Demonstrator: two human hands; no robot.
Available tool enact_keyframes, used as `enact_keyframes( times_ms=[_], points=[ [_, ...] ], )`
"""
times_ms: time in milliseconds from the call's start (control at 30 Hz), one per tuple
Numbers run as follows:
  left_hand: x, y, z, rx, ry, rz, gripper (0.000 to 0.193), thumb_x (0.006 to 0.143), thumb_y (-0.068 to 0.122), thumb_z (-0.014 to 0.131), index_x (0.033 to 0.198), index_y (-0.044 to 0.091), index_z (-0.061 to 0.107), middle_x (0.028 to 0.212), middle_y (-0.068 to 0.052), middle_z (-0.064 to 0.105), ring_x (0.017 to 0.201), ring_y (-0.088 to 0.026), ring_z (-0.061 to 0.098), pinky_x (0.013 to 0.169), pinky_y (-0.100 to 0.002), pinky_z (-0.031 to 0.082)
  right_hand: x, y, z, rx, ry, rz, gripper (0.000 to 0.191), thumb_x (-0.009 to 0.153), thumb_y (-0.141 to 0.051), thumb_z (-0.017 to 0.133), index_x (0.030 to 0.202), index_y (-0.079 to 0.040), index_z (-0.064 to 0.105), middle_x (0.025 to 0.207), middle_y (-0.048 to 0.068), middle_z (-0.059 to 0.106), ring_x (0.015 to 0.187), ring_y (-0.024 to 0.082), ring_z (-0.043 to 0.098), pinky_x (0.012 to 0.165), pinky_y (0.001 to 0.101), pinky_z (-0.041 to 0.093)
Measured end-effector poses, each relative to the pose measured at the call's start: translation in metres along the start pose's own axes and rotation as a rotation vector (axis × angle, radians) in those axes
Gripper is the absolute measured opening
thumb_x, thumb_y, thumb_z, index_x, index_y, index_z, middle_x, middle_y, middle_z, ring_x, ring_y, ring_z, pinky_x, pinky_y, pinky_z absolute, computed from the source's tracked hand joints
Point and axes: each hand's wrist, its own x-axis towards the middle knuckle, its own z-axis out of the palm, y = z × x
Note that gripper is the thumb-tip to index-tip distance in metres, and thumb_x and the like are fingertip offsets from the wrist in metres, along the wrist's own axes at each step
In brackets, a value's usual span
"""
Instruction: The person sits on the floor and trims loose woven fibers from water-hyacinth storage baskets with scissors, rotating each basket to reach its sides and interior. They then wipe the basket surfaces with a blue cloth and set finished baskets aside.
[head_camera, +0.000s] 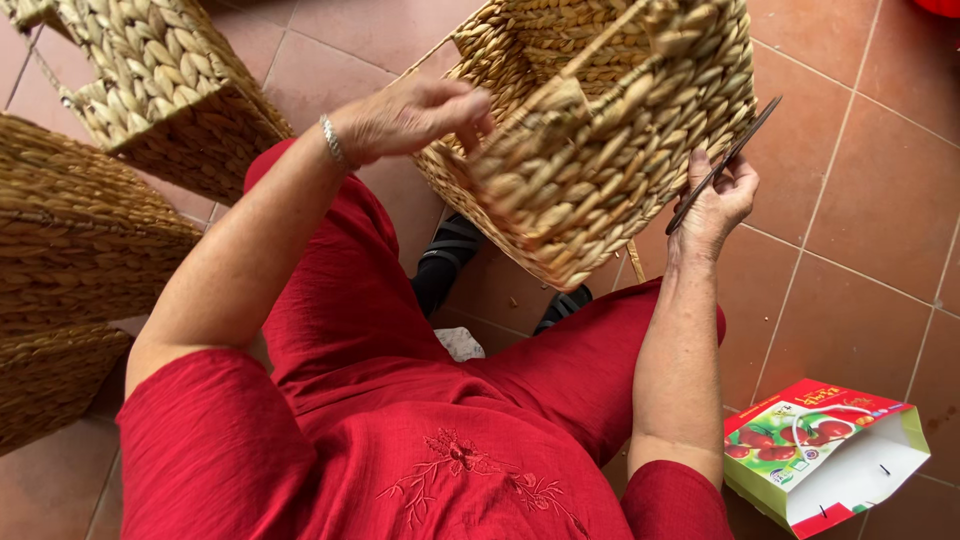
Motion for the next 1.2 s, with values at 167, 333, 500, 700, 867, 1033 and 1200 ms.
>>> enact_keyframes(
  times_ms=[167,333,500,700,867,1033,1200],
  points=[
    [-0.023,-0.018,0.046,0.084,0.041,0.300,0.035,0.105,0.035,0.060,0.122,0.007,0.071,0.112,-0.006,0.072,0.105,-0.021,0.067,0.093,-0.037,0.054,0.030,0.034,-0.031,0.118,0.051,0.043,0.047,0.095,-0.012,0.087,0.127,0.004,0.055,0.104,0.006,0.076,0.081,0.007,0.074,0.069,0.0218,0.062],
    [-0.018,-0.034,0.077,0.265,0.314,0.472,0.019,0.104,0.021,0.068,0.113,0.005,0.073,0.103,-0.007,0.073,0.099,-0.021,0.067,0.090,-0.039,0.050,0.015,0.024,-0.033,0.071,0.080,0.144,0.040,0.095,-0.018,0.080,0.121,0.000,0.056,0.084,0.002,0.066,0.057,0.007,0.053,0.047,0.0225,0.041],
    [-0.016,-0.039,0.073,0.067,0.285,0.352,0.012,0.103,0.014,0.068,0.105,0.002,0.072,0.094,-0.006,0.070,0.089,-0.015,0.068,0.077,-0.029,0.053,-0.015,-0.012,-0.017,-0.074,0.117,0.026,0.037,0.103,-0.018,0.073,0.131,0.000,0.056,0.080,-0.002,0.063,0.062,0.006,0.056,0.056,0.0229,0.050],
    [-0.025,-0.040,0.060,-0.160,0.309,0.209,0.017,0.105,0.017,0.062,0.107,0.003,0.071,0.097,-0.004,0.069,0.089,-0.011,0.069,0.081,-0.027,0.058,-0.085,-0.061,-0.003,-0.759,-0.044,-0.686,0.040,0.106,-0.010,0.081,0.141,-0.009,0.063,0.097,0.005,0.052,0.078,0.010,0.055,0.069,0.0270,0.054],
    [-0.023,-0.038,0.059,0.024,0.310,0.292,0.018,0.107,0.019,0.065,0.111,0.002,0.071,0.100,-0.006,0.071,0.094,-0.015,0.068,0.085,-0.028,0.054,-0.136,-0.097,0.014,-0.746,-0.330,-0.671,0.065,0.087,-0.024,0.092,0.143,-0.010,0.062,0.101,0.005,0.058,0.082,0.013,0.061,0.068,0.0298,0.057],
    [-0.021,-0.032,0.067,0.067,0.304,0.310,0.020,0.106,0.021,0.067,0.112,0.002,0.072,0.102,-0.007,0.071,0.095,-0.016,0.067,0.086,-0.029,0.053,-0.147,-0.111,0.022,-0.910,-0.315,-0.868,0.070,0.079,-0.030,0.095,0.139,-0.011,0.065,0.097,0.006,0.057,0.081,0.021,0.062,0.069,0.0349,0.056],
    [-0.021,-0.030,0.071,0.033,0.294,0.308,0.020,0.106,0.021,0.068,0.111,0.002,0.071,0.098,-0.007,0.070,0.093,-0.016,0.066,0.086,-0.029,0.052,-0.138,-0.111,0.026,-0.917,-0.359,-0.852,0.069,0.081,-0.031,0.094,0.140,-0.009,0.066,0.092,0.006,0.057,0.075,0.019,0.061,0.064,0.0327,0.054]
  ],
)
